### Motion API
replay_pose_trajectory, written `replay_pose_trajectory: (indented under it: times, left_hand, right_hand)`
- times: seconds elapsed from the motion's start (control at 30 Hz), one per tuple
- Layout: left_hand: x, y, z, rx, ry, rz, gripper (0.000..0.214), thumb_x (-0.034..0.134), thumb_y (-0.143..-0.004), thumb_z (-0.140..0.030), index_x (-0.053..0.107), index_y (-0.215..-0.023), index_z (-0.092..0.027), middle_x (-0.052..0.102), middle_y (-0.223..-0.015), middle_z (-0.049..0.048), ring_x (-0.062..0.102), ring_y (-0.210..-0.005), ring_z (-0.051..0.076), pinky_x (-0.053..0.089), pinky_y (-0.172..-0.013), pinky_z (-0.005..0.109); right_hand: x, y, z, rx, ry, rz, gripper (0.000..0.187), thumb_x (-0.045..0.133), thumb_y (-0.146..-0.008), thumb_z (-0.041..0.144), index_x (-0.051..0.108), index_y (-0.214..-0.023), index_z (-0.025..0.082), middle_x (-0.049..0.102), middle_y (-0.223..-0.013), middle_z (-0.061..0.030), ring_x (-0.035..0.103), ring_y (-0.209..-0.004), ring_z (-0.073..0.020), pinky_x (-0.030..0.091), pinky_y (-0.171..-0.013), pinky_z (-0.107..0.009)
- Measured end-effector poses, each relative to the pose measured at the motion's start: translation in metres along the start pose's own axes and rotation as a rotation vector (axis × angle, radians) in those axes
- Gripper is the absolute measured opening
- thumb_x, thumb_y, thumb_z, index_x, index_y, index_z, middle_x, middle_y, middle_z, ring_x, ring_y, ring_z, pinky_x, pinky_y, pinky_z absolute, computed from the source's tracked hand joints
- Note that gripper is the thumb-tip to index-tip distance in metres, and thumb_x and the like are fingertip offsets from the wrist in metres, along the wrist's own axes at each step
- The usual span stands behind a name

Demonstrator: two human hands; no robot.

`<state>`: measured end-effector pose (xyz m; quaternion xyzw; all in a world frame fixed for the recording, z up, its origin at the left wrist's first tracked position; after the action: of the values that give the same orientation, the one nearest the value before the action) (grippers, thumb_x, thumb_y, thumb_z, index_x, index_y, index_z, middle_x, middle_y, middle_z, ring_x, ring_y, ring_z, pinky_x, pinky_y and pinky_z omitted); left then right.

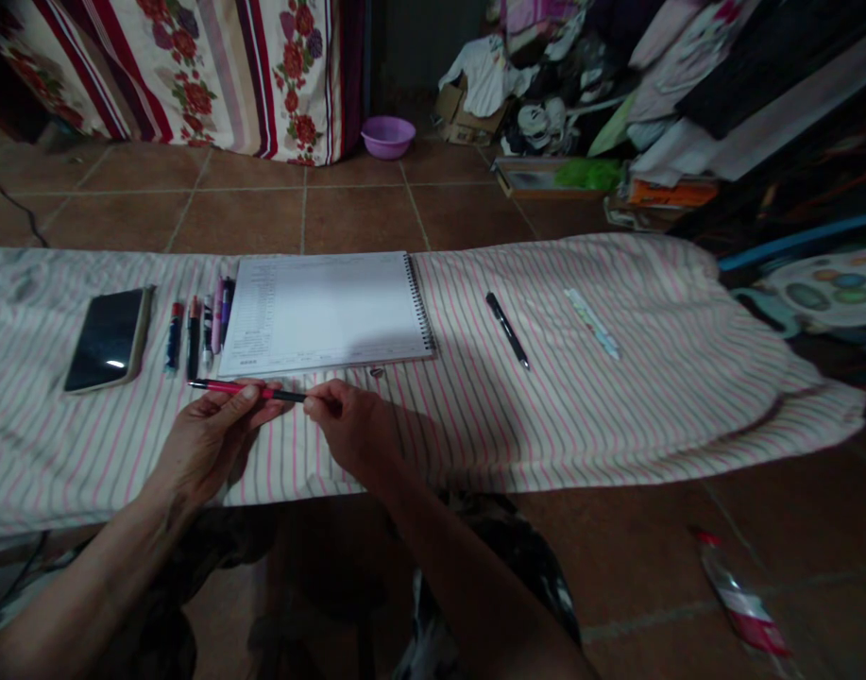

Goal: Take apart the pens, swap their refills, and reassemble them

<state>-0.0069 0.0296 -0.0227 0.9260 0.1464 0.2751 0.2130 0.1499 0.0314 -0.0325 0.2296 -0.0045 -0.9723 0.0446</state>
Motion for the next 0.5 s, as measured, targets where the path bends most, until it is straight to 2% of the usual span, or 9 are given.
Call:
replay_pose_trajectory:
  times: [0.33, 0.5]
  left_hand:
    - [-0.0013, -0.0014, 0.0006, 0.036, 0.02, -0.001, 0.017, 0.08, -0.052, -0.01, 0.062, -0.051, -0.011, 0.069, -0.065, 0.0036, 0.067, -0.064, 0.015, 0.058, -0.067, 0.026]
    - [-0.0016, -0.0016, 0.0008, 0.036, -0.004, -0.034, 0.015, 0.078, -0.055, -0.01, 0.063, -0.052, -0.011, 0.069, -0.065, 0.0038, 0.066, -0.063, 0.014, 0.057, -0.067, 0.025]
  right_hand:
    - [0.0009, -0.0001, -0.0016, -0.049, 0.052, -0.023, 0.01, 0.056, -0.078, 0.026, 0.063, -0.077, 0.019, 0.065, -0.067, 0.0015, 0.059, -0.062, -0.012, 0.041, -0.058, -0.022]
    - [0.0015, -0.0004, -0.0008, -0.067, 0.034, -0.034, 0.01, 0.056, -0.078, 0.026, 0.063, -0.077, 0.02, 0.064, -0.065, 0.0024, 0.057, -0.06, -0.0109, 0.041, -0.058, -0.021]
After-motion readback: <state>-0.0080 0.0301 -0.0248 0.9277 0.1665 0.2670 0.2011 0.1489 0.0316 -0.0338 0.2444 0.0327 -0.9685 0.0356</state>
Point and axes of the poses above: each hand's wrist, its own y-axis away from the middle knuckle, its own x-axis out of the palm, z = x × y, the point moved 2 cm from there along -y, towards the middle knuckle
